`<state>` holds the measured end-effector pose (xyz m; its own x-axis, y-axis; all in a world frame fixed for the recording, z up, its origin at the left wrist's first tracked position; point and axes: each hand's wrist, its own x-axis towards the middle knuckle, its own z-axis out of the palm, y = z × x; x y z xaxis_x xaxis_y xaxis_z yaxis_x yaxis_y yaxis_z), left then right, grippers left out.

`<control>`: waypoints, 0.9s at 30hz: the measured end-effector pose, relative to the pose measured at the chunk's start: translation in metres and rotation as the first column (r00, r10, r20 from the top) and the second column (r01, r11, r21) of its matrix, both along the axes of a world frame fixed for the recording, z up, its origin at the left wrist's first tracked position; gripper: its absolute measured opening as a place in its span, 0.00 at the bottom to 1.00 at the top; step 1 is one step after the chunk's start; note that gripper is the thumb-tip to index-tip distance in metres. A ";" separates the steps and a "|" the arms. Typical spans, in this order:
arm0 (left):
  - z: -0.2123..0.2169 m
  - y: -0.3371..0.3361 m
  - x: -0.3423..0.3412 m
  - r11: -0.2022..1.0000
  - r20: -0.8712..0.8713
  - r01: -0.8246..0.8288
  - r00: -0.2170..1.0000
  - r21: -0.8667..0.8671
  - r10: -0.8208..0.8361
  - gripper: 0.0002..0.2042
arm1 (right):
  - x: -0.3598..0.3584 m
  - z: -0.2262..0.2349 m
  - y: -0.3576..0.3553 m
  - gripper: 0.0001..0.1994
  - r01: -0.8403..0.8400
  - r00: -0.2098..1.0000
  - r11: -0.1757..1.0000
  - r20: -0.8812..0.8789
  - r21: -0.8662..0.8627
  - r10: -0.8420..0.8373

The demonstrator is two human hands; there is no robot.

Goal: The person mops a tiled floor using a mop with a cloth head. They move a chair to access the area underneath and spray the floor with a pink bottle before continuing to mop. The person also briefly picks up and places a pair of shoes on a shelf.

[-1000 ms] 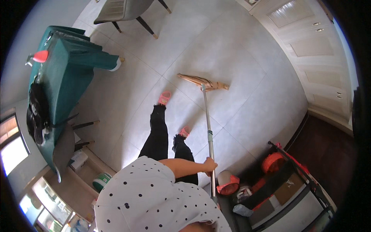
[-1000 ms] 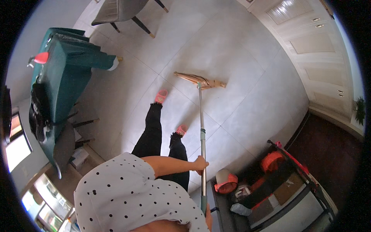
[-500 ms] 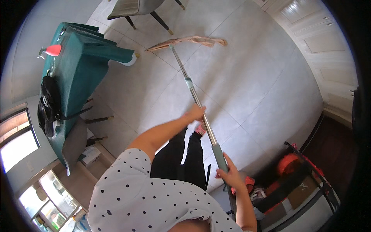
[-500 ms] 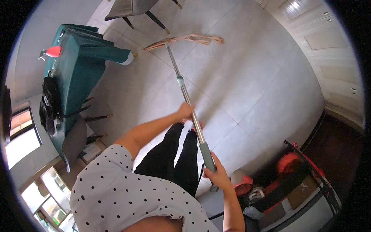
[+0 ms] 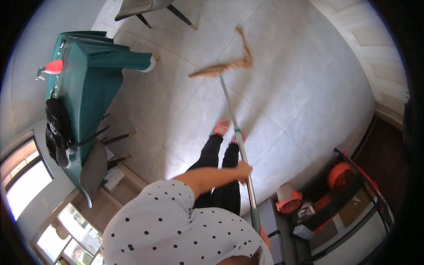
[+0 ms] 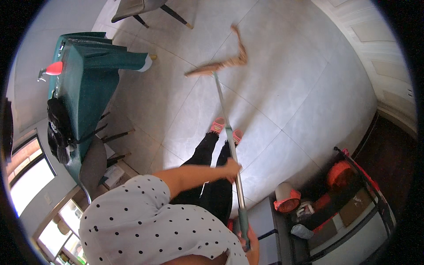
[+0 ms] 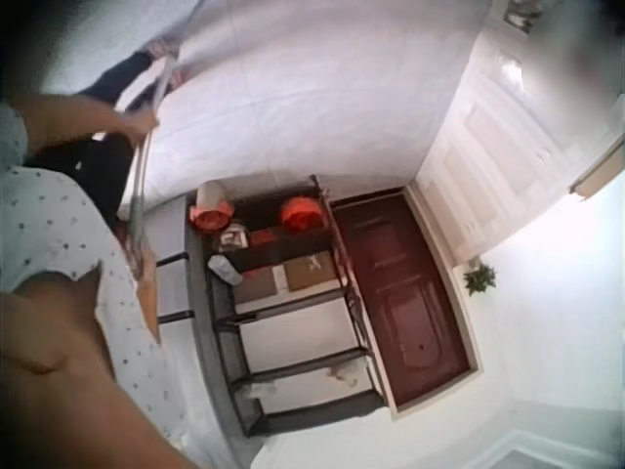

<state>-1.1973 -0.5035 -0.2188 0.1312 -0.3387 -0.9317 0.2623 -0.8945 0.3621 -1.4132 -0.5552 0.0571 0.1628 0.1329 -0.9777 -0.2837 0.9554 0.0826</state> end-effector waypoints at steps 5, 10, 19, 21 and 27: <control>0.097 0.003 -0.058 0.931 -0.400 -0.358 0.845 0.071 0.355 0.21 | -0.051 0.090 -0.003 0.32 0.149 0.987 0.969 0.024 0.195 -0.157; 0.148 0.035 -0.052 0.864 -0.351 -0.489 0.794 0.117 0.497 0.21 | -0.084 0.111 -0.016 0.31 -0.003 0.947 0.973 -0.313 0.230 0.077; 0.018 0.180 0.067 0.828 0.342 -0.557 0.792 0.066 0.506 0.19 | 0.080 -0.067 0.033 0.28 -0.423 0.828 0.905 0.425 0.046 0.365; -0.036 0.226 0.100 0.792 0.313 -0.595 0.785 0.136 0.535 0.23 | 0.115 -0.103 0.073 0.27 -0.371 0.811 0.928 0.491 0.012 0.318; -0.126 0.279 -0.054 0.997 0.211 0.055 0.975 0.051 -0.064 0.17 | -0.017 -0.103 0.121 0.27 -0.393 0.884 0.920 0.277 0.004 0.377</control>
